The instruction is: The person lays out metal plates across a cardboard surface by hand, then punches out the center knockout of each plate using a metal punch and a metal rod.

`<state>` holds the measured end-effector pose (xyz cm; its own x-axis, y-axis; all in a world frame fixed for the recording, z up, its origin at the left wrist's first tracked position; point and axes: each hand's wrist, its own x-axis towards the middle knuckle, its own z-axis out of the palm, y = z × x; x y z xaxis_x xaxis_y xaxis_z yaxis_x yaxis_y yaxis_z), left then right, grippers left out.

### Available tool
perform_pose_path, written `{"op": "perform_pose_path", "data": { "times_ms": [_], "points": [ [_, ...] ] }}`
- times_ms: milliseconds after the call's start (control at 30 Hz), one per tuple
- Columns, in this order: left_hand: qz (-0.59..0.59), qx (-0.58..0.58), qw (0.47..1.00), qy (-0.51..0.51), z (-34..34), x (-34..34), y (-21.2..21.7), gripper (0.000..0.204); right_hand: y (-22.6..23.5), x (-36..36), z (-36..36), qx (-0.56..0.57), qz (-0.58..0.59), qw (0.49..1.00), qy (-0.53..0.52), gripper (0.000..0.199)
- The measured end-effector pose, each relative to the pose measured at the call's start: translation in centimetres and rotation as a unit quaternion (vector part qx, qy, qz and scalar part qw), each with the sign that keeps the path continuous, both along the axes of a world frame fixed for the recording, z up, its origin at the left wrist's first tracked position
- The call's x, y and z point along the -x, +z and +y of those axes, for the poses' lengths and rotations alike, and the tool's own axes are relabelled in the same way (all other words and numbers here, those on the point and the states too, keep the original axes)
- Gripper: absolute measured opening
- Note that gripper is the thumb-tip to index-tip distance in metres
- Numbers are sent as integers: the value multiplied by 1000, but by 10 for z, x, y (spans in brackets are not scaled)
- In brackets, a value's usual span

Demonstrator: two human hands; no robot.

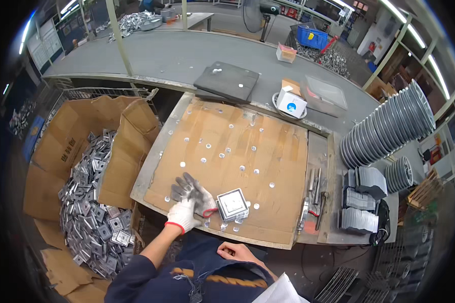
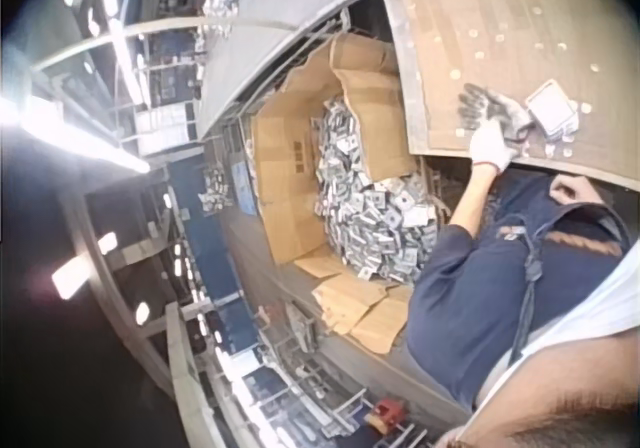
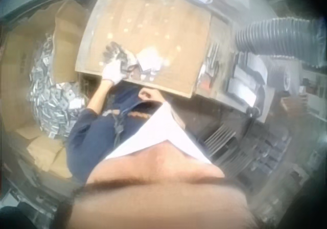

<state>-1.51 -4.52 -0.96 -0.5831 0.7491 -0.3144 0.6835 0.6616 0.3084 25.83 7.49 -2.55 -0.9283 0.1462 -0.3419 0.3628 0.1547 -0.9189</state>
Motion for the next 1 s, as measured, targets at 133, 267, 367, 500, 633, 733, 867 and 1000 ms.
{"op": "perform_pose_path", "data": {
  "times_ms": [133,267,367,500,633,733,867,1000],
  "points": [
    [-10,-48,998,34,1,6,-30,71,11,10,7,-24,-11,999,23,22],
    [-27,-43,999,20,7,11,-17,70,11,26,10,-24,36,999,15,26],
    [-15,-55,998,23,19,-5,10,68,14,48,12,-1,54,998,-12,33],
    [20,-21,999,39,27,-10,2,62,22,79,8,77,42,991,-106,48],
    [-77,-70,987,119,28,-14,5,51,10,94,14,139,30,976,-165,59],
    [-153,-138,962,178,9,-19,-7,62,20,104,17,138,15,981,-135,53],
    [-203,-154,945,206,0,-29,-9,66,29,107,3,124,58,977,-165,41],
    [-165,-152,949,220,8,-37,28,54,37,102,-7,135,83,971,-180,33]
  ]
}}
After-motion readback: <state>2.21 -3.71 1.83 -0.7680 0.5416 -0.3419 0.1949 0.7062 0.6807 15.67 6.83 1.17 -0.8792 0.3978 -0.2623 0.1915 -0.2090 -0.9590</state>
